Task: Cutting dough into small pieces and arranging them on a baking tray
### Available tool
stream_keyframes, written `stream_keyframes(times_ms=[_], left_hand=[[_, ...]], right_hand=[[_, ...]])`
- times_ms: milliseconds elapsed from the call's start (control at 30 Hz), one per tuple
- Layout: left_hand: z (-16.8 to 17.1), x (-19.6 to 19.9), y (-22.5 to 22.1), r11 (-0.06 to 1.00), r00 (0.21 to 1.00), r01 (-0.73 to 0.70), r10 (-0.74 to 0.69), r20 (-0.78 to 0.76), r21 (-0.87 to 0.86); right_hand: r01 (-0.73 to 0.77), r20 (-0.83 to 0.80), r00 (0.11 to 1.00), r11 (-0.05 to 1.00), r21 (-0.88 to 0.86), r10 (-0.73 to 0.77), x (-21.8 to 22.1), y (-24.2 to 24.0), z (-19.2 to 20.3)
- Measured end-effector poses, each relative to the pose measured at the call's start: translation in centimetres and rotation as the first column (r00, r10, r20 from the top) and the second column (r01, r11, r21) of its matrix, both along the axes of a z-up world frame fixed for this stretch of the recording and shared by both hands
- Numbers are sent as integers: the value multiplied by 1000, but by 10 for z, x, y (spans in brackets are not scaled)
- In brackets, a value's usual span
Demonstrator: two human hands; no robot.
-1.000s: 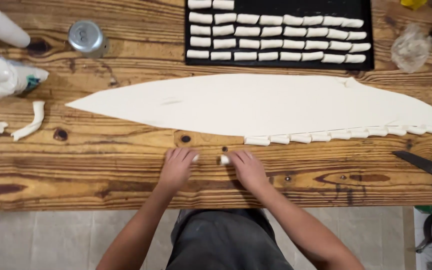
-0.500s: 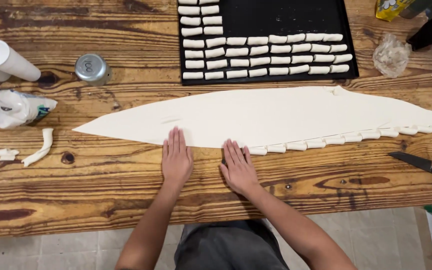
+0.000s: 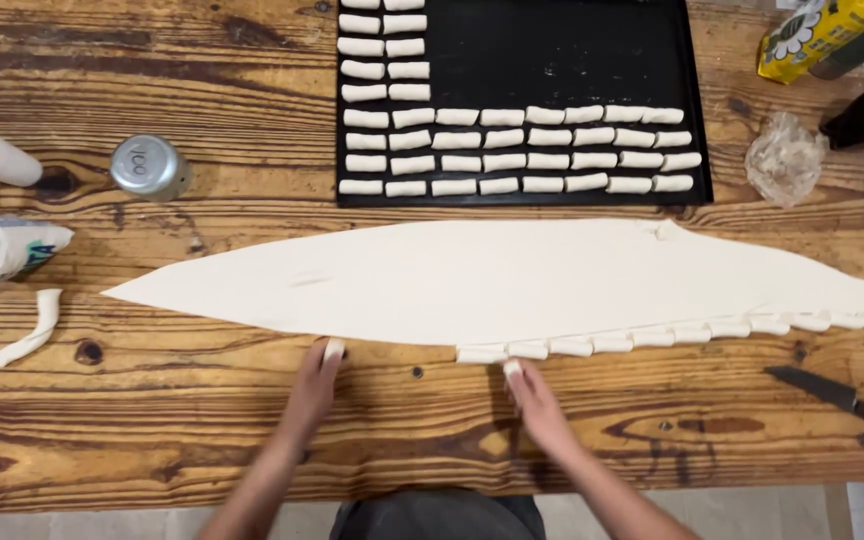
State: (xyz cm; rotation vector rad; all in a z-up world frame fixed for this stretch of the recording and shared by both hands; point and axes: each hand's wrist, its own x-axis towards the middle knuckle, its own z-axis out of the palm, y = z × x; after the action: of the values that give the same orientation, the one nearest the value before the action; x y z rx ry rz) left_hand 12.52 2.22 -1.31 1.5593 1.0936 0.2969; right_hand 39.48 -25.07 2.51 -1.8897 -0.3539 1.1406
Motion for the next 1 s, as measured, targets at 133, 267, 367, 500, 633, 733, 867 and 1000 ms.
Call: stream_keyframes(times_ms=[133,267,367,500,633,733,867,1000], left_hand=[[19,146,86,978,982,186,-181,-57,94],[34,292,170,943,940,311,-324,109,123],[61,375,216,895,929,370,-360,-89,249],[30,443,265,772,913,407,-361,-189,489],[16,462,271,735,875,485,-398,-277,474],[2,460,273,740,870,493,-408,-278,458],[-26,464,275,573,870,487,-386,-307,659],[8,446,237,311,789,611,-303,-534,728]], right_hand=[[-109,215,971,994,-8,109,110,71,12],[-373,670,691,928,10,270,215,178,42],[-427,778,570,904,6,263,275,246,48],[-563,903,400,820,105,160,327,314,32],[-512,935,273,857,-57,225,344,351,7],[-513,942,226,853,-99,246,345,366,-6],[-513,962,108,843,-161,249,353,371,-24],[-540,925,-98,762,-358,366,352,367,-6]])
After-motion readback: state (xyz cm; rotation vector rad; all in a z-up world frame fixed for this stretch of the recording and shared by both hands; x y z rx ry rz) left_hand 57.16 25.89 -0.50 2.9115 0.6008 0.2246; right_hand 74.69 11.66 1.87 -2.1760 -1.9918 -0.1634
